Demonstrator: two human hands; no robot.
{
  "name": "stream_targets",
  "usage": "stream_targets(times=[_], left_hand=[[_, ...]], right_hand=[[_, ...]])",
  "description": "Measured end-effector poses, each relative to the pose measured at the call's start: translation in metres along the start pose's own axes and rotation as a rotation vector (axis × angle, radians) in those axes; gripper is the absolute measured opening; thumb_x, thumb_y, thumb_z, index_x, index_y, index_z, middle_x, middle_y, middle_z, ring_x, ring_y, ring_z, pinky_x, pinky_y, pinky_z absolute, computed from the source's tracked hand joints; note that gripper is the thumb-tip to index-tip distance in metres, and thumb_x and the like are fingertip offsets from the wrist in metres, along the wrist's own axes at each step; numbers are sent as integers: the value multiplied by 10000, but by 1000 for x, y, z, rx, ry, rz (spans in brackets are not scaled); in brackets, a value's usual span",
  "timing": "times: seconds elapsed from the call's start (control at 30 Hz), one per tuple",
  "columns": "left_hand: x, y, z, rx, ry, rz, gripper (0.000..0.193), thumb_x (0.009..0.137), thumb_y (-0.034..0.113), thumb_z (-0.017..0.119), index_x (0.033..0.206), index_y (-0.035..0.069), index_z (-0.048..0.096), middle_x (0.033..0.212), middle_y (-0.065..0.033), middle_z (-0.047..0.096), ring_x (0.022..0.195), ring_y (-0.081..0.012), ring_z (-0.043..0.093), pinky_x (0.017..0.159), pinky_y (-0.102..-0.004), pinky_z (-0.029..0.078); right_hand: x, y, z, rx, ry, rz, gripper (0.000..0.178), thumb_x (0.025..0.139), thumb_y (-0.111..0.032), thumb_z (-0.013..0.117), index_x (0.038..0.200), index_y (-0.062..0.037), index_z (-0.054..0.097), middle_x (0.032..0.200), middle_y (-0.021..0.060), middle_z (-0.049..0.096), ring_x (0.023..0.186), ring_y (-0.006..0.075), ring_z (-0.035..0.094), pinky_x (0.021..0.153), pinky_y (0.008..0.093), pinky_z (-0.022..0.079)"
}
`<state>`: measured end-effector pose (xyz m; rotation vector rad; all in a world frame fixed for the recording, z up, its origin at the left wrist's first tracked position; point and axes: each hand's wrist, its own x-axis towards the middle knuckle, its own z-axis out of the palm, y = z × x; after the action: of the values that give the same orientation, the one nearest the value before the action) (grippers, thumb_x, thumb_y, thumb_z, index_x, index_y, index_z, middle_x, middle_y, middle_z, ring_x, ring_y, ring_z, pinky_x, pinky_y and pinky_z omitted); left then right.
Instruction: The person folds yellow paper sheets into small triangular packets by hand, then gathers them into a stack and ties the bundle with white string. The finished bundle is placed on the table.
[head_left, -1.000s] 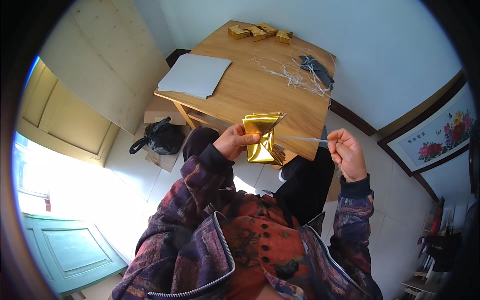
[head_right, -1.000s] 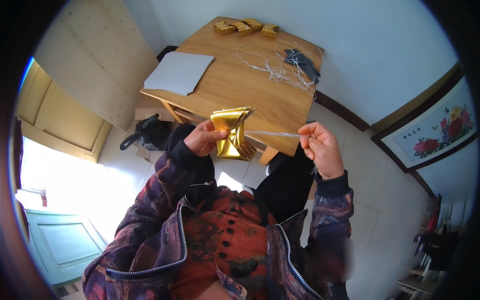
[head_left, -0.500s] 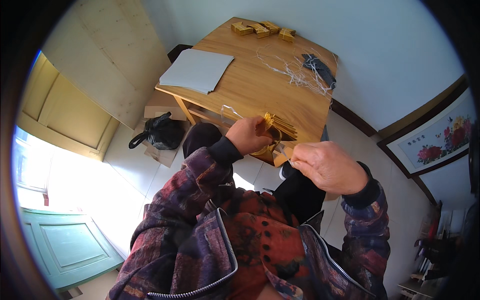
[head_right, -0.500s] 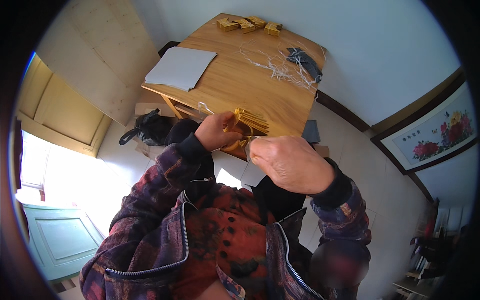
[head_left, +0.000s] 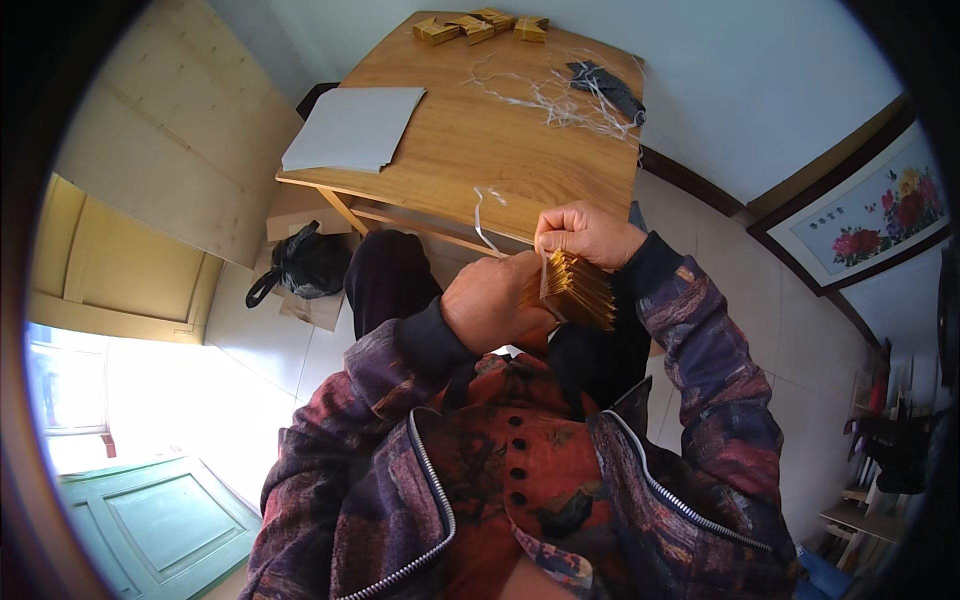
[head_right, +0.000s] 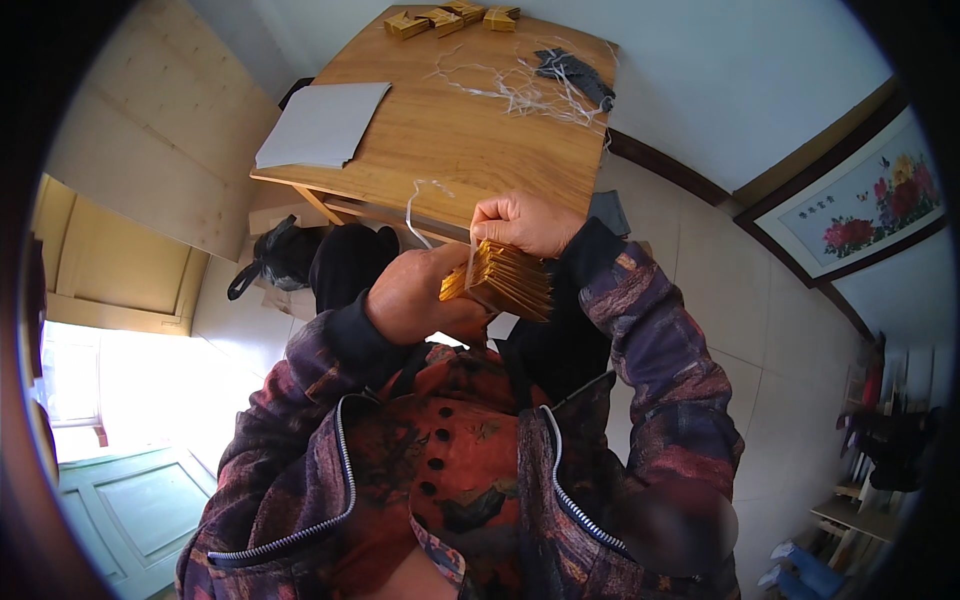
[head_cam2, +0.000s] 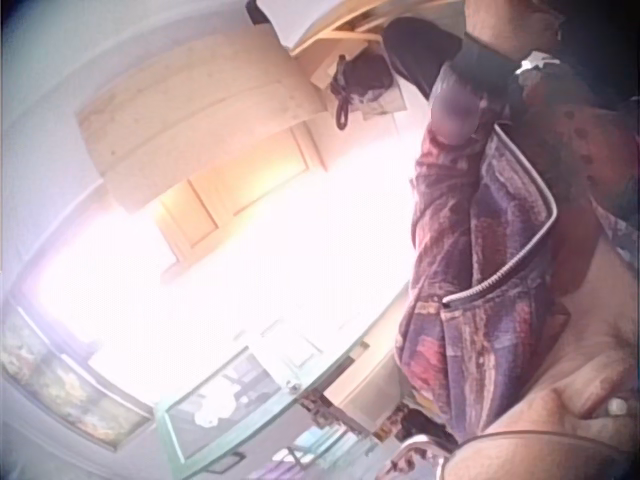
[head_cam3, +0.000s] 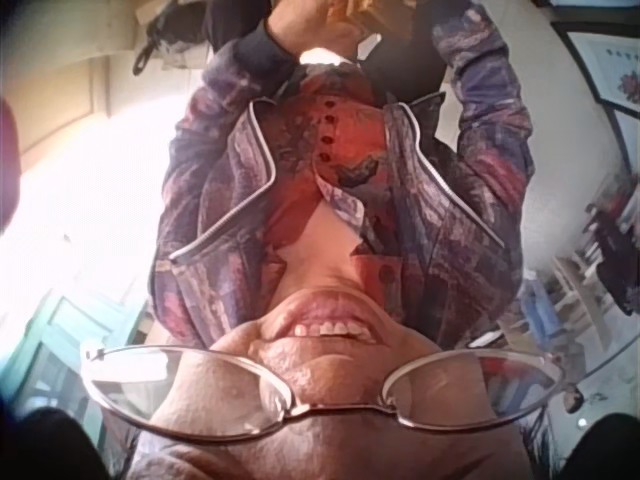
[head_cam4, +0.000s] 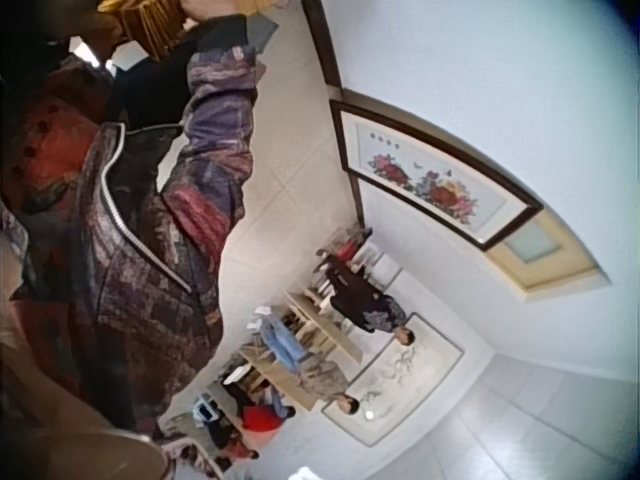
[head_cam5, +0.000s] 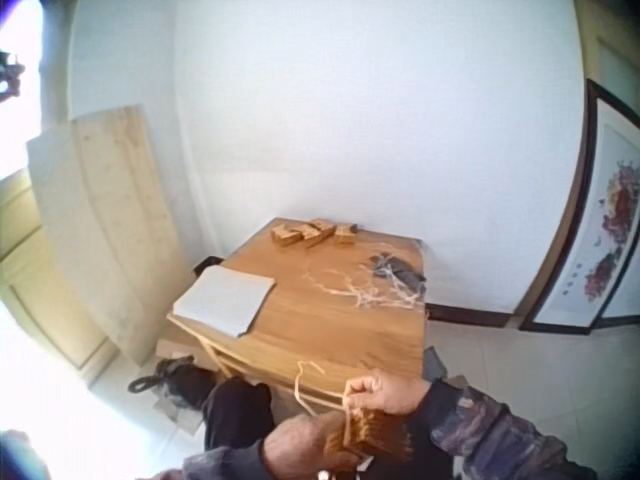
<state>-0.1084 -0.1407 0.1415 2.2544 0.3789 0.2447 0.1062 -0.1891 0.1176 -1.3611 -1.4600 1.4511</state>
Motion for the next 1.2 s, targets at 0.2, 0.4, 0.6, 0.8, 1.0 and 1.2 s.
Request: stream_targets(times=[0.2,0.4,0.6,0.8,1.0,1.2], left_hand=[[-10,-10,0,-357,-50,-9,589,713,116,795,1222,20,514,942,-119,680,891,-260,659,797,-349,496],[2,-37,0,-1147,-106,-91,637,763,149,794,1282,-45,480,1197,-103,610,1097,-190,581,981,-323,434],[3,-70,16,-1377,-9,-88,555,827,185,741,1269,-37,489,1200,-97,610,1089,-184,589,979,-342,446],[2,-87,31,-1394,-58,-151,498,881,206,675,1268,-40,482,1190,-102,609,1081,-190,595,970,-341,452],[-2,-96,40,-1518,-27,-251,400,899,163,656,1228,-21,524,1130,-71,628,1038,-156,598,943,-298,465],[22,-110,35,-1476,-6,-309,326,918,198,639,1167,1,563,1014,-35,645,892,-105,600,800,-252,487]], right_hand=[[-11,51,15,571,-120,22,190,957,-230,574,921,-44,591,831,-15,626,733,45,578,651,215,477],[-18,65,44,396,223,-330,225,946,-236,593,1079,-56,611,843,-13,626,676,19,552,591,168,436],[-32,57,67,780,337,-187,175,959,-262,578,963,-89,599,759,-26,582,615,44,495,557,168,376],[-46,21,72,39,620,-216,161,920,-92,544,787,-1,546,718,21,526,642,124,507,609,261,430],[-34,7,85,-376,762,-409,80,819,-4,596,779,1,527,808,108,534,714,246,558,647,318,450],[-14,16,62,-331,663,-413,86,805,26,603,769,-2,530,860,85,555,735,195,554,657,282,452]])
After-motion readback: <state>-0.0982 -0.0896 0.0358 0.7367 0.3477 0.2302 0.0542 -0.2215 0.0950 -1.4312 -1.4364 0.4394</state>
